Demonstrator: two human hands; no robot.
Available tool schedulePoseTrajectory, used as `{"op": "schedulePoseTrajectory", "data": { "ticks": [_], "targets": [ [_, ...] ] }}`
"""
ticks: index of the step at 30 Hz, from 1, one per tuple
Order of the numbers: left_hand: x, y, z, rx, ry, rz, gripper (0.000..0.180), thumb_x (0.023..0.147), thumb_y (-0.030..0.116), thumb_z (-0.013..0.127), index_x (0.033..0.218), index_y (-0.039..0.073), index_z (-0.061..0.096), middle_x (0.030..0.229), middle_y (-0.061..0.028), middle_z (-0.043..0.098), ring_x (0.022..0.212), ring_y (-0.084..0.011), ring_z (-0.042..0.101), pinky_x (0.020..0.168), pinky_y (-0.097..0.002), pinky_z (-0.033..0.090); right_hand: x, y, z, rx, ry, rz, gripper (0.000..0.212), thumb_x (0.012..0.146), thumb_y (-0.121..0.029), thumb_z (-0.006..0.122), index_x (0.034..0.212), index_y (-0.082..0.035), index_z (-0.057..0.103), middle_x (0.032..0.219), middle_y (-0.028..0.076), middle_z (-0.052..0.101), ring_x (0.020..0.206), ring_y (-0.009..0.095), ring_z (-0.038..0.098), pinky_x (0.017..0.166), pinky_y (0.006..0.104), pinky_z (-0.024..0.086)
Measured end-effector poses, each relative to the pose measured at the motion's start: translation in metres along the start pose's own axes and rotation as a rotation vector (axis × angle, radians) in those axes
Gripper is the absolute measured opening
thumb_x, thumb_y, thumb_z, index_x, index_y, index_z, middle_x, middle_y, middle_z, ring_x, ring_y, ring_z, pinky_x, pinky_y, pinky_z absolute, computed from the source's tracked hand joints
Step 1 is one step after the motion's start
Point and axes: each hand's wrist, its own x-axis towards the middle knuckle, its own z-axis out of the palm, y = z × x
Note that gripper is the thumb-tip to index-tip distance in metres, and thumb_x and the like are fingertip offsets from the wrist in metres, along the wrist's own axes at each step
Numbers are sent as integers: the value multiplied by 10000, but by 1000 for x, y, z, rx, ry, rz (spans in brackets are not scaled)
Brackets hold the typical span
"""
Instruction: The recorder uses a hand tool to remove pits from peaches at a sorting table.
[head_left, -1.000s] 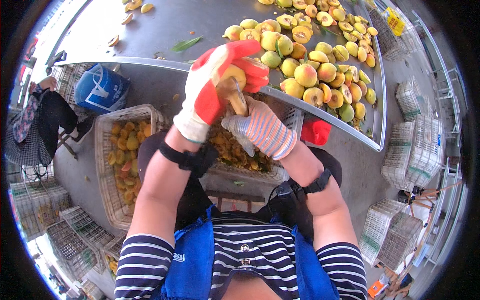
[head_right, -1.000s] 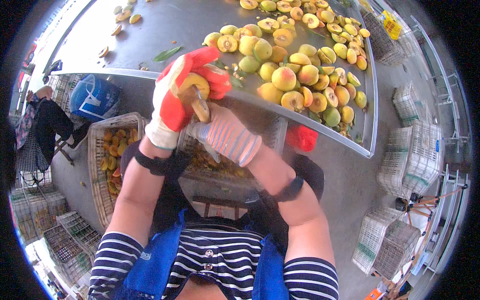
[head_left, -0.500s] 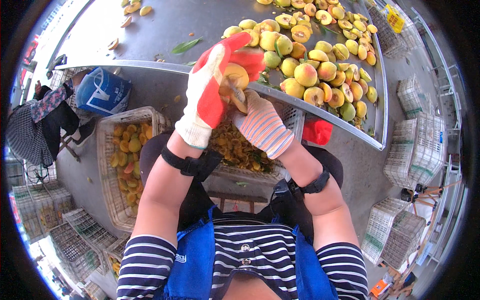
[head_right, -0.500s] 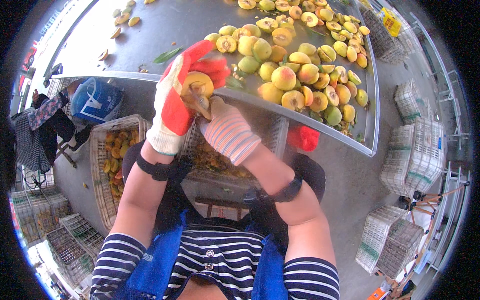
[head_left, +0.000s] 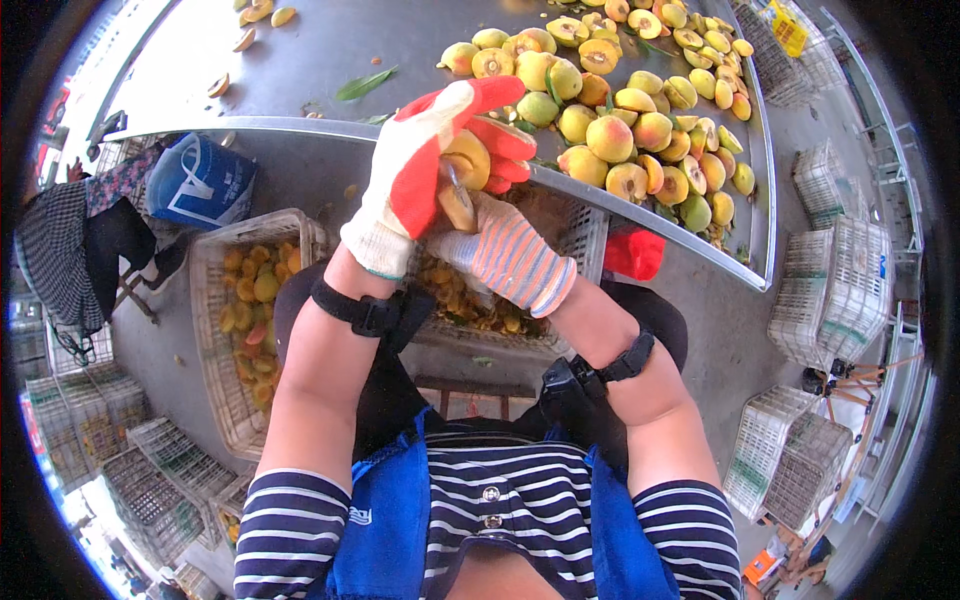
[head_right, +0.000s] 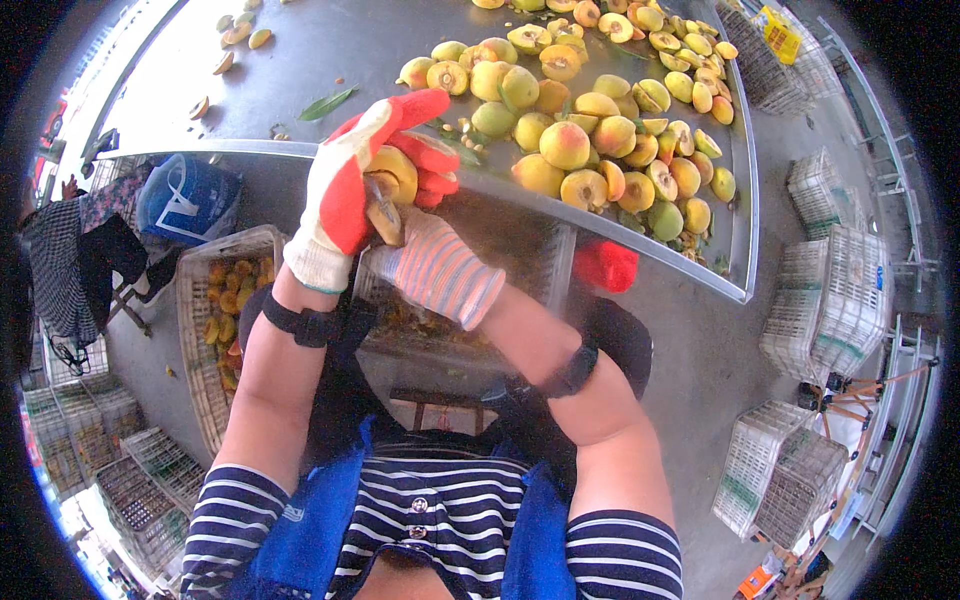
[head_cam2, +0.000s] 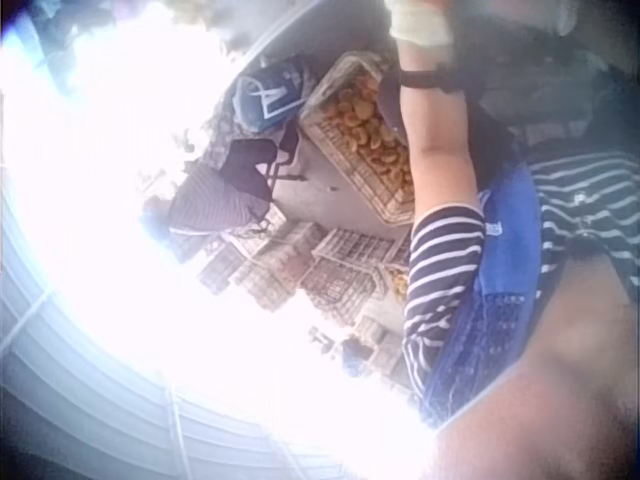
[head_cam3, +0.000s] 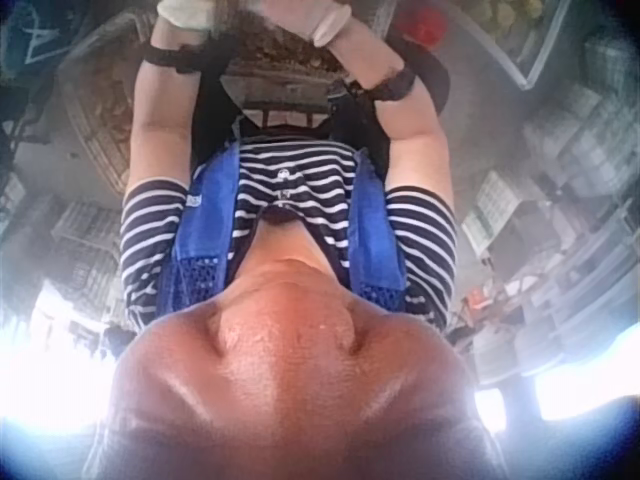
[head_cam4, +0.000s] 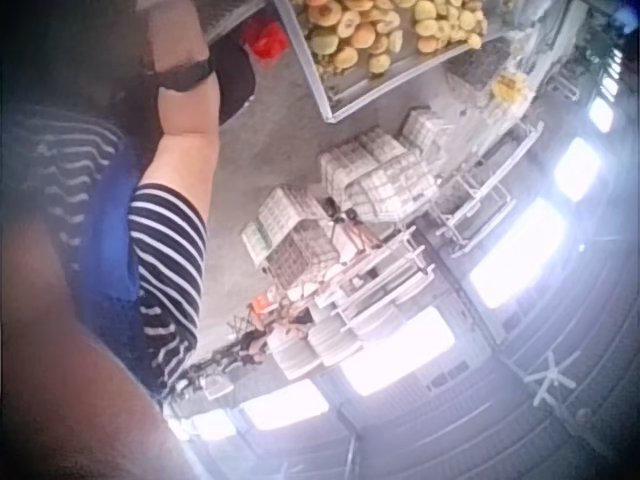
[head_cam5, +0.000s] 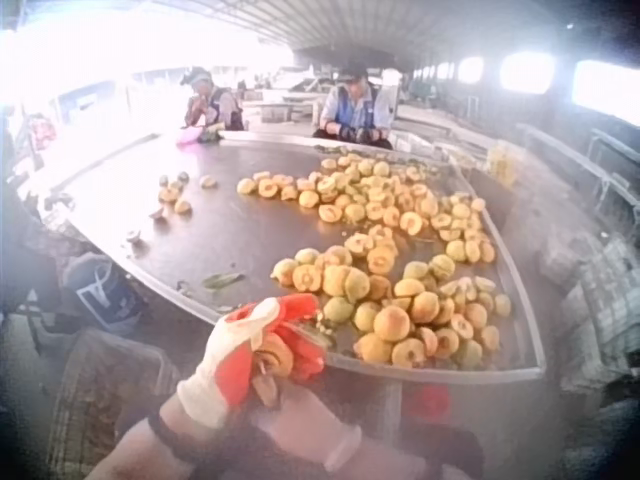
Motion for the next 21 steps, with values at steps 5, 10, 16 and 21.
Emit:
{"op": "schedulePoseTrajectory", "data": {
  "ticks": [5, 10, 16, 21],
  "targets": [
    [0, -8, -1, -193, -35, -33, 573, 1102, 465, 493, 1458, 25, 586, 1049, -203, 766, 864, -307, 755, 779, -394, 615, -6, -11, -24, 158, -123, 82, 450, 889, -259, 809, 1248, -34, 658, 1055, 146, 721, 983, 313, 693, 874, 412, 543],
    [6, -19, -15, -469, -53, -108, 570, 1104, 468, 491, 1469, 32, 538, 1153, -189, 750, 969, -339, 745, 843, -429, 603, -25, -19, -39, -266, -106, 65, 445, 878, -290, 795, 1204, -36, 632, 971, 195, 714, 929, 409, 701, 807, 469, 551],
    [5, -22, -31, -515, -35, -82, 595, 1103, 514, 471, 1477, 57, 541, 1229, -195, 730, 1055, -362, 730, 912, -449, 597, -45, -14, -60, -858, 60, -86, 158, 918, -187, 643, 1030, -76, 628, 856, 208, 709, 834, 446, 703, 748, 535, 563],
    [-2, -11, -35, -404, -3, -58, 605, 1100, 518, 479, 1486, 56, 539, 1265, -203, 714, 1023, -359, 735, 869, -439, 606, -47, -33, -74, -1111, 98, 103, 109, 894, -134, 597, 966, -87, 664, 861, 196, 719, 851, 430, 716, 708, 565, 554]
  ]
}}
